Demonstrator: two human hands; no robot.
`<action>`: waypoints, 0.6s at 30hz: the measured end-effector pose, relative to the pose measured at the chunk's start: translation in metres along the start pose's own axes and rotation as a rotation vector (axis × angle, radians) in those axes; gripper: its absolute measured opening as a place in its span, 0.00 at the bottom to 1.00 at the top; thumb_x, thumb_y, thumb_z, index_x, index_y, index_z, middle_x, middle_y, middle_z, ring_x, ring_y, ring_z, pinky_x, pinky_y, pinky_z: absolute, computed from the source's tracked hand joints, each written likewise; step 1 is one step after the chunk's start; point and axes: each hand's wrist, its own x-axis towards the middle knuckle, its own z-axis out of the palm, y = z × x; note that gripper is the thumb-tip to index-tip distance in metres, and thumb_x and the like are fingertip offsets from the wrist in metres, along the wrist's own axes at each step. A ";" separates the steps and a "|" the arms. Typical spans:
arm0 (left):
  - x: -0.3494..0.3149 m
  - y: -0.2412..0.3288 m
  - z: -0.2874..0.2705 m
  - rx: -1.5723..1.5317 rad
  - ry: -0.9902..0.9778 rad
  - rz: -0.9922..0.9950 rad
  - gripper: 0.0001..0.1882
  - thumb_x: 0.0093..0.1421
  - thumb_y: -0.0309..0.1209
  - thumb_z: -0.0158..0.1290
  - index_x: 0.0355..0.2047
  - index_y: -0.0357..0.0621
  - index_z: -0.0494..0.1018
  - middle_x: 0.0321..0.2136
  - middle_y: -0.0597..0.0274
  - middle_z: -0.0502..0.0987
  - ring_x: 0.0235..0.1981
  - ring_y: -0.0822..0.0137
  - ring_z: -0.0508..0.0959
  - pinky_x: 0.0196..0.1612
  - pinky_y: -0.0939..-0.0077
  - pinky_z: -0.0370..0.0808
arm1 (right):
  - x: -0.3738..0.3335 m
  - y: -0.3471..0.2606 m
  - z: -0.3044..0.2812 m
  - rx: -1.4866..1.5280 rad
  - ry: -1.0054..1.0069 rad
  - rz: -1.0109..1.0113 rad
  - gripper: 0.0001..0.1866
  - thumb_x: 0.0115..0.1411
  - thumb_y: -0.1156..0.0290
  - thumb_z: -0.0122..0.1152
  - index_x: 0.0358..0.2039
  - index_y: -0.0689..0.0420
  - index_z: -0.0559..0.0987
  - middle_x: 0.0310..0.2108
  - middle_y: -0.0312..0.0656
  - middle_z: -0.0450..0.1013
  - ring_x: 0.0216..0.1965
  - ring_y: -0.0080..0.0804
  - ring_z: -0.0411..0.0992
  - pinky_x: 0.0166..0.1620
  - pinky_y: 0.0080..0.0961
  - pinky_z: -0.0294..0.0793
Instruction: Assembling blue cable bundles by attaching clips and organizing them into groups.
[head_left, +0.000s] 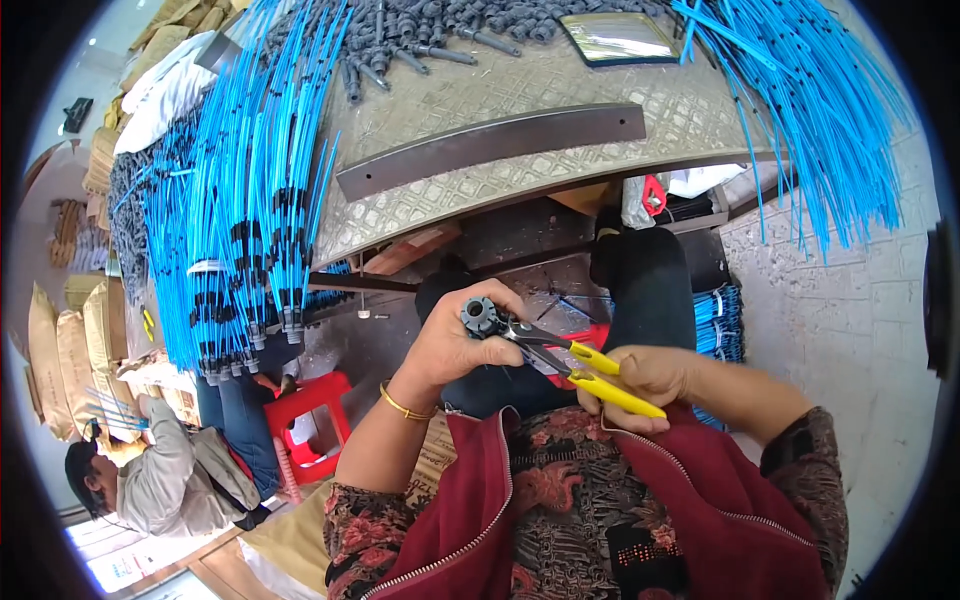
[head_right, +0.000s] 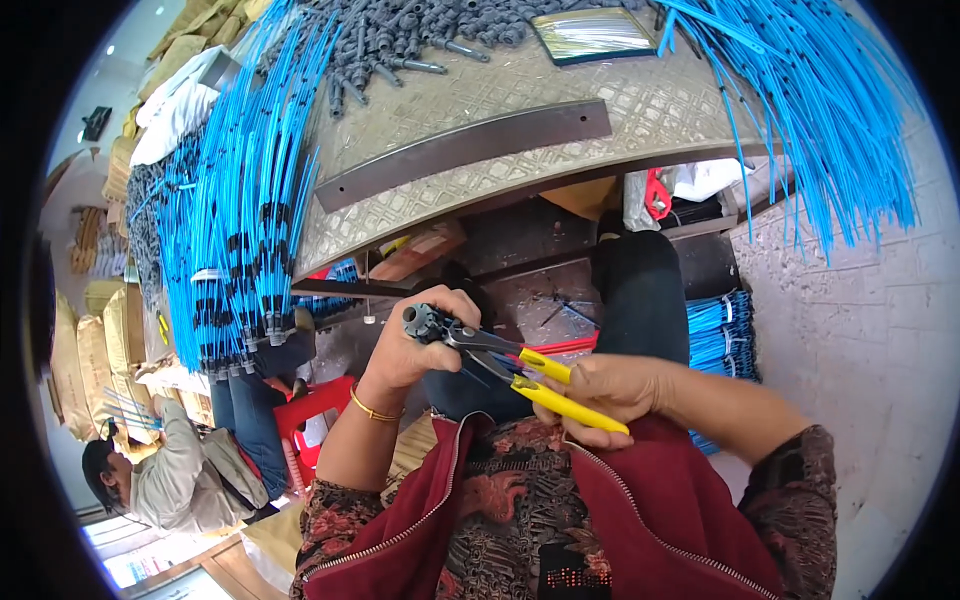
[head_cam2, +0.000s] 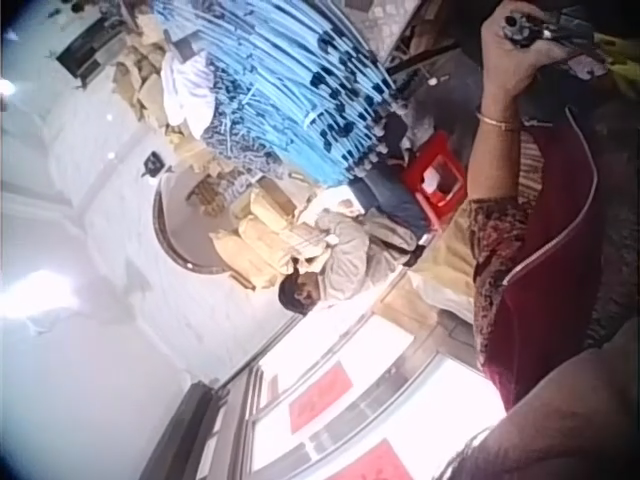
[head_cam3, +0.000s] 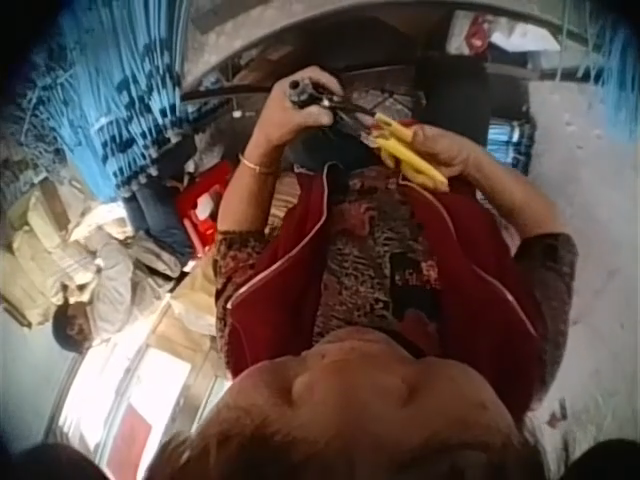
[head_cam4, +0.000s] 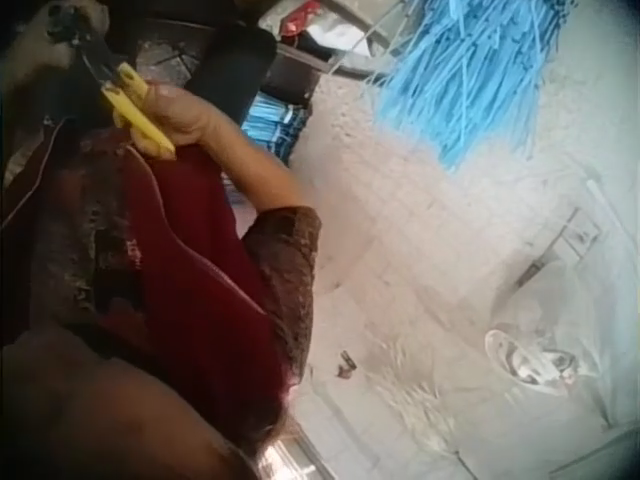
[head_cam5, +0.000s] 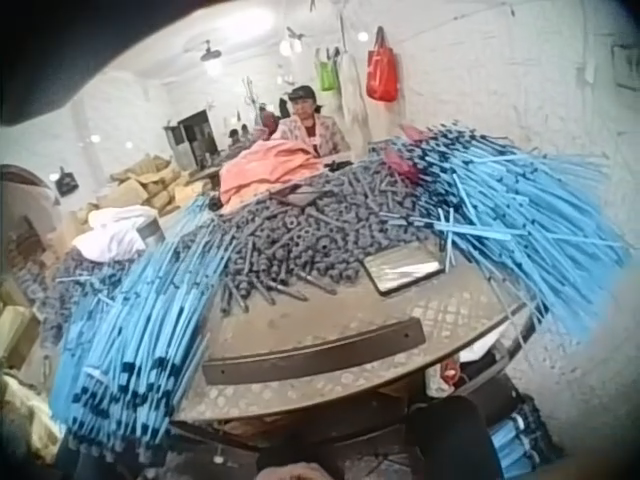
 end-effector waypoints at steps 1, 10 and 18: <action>-0.001 -0.003 -0.004 -0.005 -0.021 -0.013 0.28 0.37 0.41 0.68 0.35 0.39 0.71 0.30 0.67 0.71 0.32 0.76 0.70 0.38 0.82 0.66 | 0.002 -0.016 0.019 -0.325 0.176 0.118 0.23 0.57 0.70 0.50 0.51 0.64 0.60 0.22 0.47 0.72 0.15 0.29 0.71 0.20 0.18 0.72; -0.002 0.006 0.005 -0.010 0.135 0.018 0.27 0.37 0.39 0.68 0.35 0.40 0.72 0.30 0.67 0.71 0.33 0.76 0.69 0.38 0.81 0.66 | -0.001 -0.057 0.075 -1.945 0.662 0.024 0.27 0.55 0.65 0.53 0.53 0.59 0.59 0.21 0.49 0.71 0.19 0.32 0.73 0.21 0.24 0.72; 0.004 -0.004 -0.004 0.004 -0.055 0.036 0.27 0.38 0.41 0.68 0.35 0.39 0.71 0.31 0.67 0.71 0.34 0.75 0.70 0.39 0.81 0.66 | -0.012 -0.033 0.031 -0.563 0.399 0.268 0.26 0.57 0.68 0.52 0.55 0.60 0.58 0.21 0.51 0.69 0.25 0.35 0.74 0.31 0.29 0.73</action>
